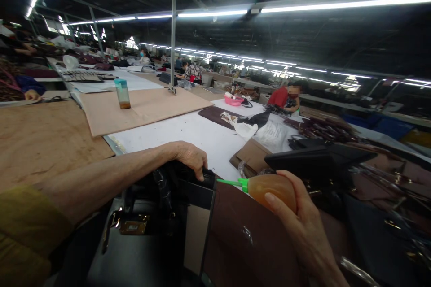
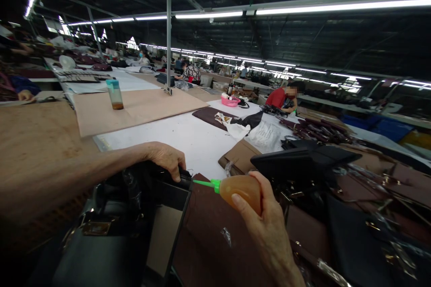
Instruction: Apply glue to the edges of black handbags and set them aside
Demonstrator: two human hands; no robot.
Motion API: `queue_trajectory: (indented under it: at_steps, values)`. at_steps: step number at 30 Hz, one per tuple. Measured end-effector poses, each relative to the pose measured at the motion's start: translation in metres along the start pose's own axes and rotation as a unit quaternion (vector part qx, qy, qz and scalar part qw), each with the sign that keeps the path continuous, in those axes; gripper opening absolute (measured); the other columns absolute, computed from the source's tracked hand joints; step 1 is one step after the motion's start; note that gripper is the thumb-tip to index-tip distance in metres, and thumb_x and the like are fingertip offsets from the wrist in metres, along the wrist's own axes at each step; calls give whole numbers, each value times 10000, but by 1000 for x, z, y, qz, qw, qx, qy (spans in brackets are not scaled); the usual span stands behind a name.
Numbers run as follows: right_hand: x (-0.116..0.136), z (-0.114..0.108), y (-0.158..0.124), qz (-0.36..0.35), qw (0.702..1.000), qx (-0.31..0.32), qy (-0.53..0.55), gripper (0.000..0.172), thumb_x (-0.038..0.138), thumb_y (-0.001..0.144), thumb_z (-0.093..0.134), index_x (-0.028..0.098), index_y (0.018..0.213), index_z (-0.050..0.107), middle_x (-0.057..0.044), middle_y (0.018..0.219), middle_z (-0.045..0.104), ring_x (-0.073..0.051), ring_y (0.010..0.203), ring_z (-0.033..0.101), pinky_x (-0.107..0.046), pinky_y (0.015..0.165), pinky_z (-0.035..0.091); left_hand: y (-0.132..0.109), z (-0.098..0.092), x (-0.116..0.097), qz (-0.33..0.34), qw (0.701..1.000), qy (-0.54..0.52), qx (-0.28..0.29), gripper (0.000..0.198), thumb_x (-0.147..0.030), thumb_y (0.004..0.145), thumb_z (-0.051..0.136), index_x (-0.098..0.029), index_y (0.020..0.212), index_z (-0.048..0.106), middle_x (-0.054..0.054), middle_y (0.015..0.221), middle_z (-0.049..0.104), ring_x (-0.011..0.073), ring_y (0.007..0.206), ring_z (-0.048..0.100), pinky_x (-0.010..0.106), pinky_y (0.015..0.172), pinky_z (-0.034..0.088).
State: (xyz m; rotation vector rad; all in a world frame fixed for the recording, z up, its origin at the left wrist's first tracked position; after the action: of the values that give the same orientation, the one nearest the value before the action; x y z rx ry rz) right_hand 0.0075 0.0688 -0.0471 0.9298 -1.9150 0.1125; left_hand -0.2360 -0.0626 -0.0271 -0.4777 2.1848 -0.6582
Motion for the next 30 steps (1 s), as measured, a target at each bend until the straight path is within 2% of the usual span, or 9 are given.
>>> queue_trajectory:
  at_steps: [6, 12, 21, 30]
  values:
    - [-2, 3, -3, -10, 1000, -6, -1, 530, 499, 724, 585, 235, 1169, 472, -36, 1000, 591, -244, 855, 574, -343, 768, 462, -1, 0, -2, -2, 1000, 10, -6, 202, -222, 569, 633, -162, 746, 707, 20, 633, 673, 191, 580, 585, 268, 529, 470]
    - [-6, 3, -8, -11, 1000, 22, -3, 525, 499, 724, 595, 241, 1166, 479, -29, 1054, 598, -238, 925, 564, -309, 779, 461, -2, 0, -4, 2, 1000, 8, -17, 184, -216, 554, 655, -166, 721, 714, 21, 616, 669, 201, 597, 592, 299, 591, 490]
    - [-7, 5, -2, -2, 1000, -4, 16, 516, 499, 732, 597, 248, 1165, 473, -18, 1007, 586, -232, 867, 563, -324, 777, 446, -4, -1, -7, 6, 999, 36, -22, 190, -224, 577, 643, -163, 740, 720, 25, 629, 675, 200, 601, 594, 296, 594, 493]
    - [-12, 4, -8, 33, 998, 50, 15, 521, 524, 719, 600, 270, 1158, 483, -9, 1017, 598, -241, 905, 555, -327, 778, 436, -5, -4, -11, 4, 997, 81, -19, 215, -226, 615, 628, -150, 799, 709, 22, 697, 689, 177, 633, 601, 272, 616, 502]
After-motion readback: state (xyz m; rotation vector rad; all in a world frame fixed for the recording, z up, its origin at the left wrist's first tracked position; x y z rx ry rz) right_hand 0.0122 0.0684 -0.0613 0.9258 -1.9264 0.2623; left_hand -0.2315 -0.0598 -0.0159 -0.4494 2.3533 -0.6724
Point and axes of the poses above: each hand's wrist, its own y-axis towards the middle knuckle, its own z-axis out of the palm, x = y × z, the point moved 1 cm from there along y, towards the middle knuckle
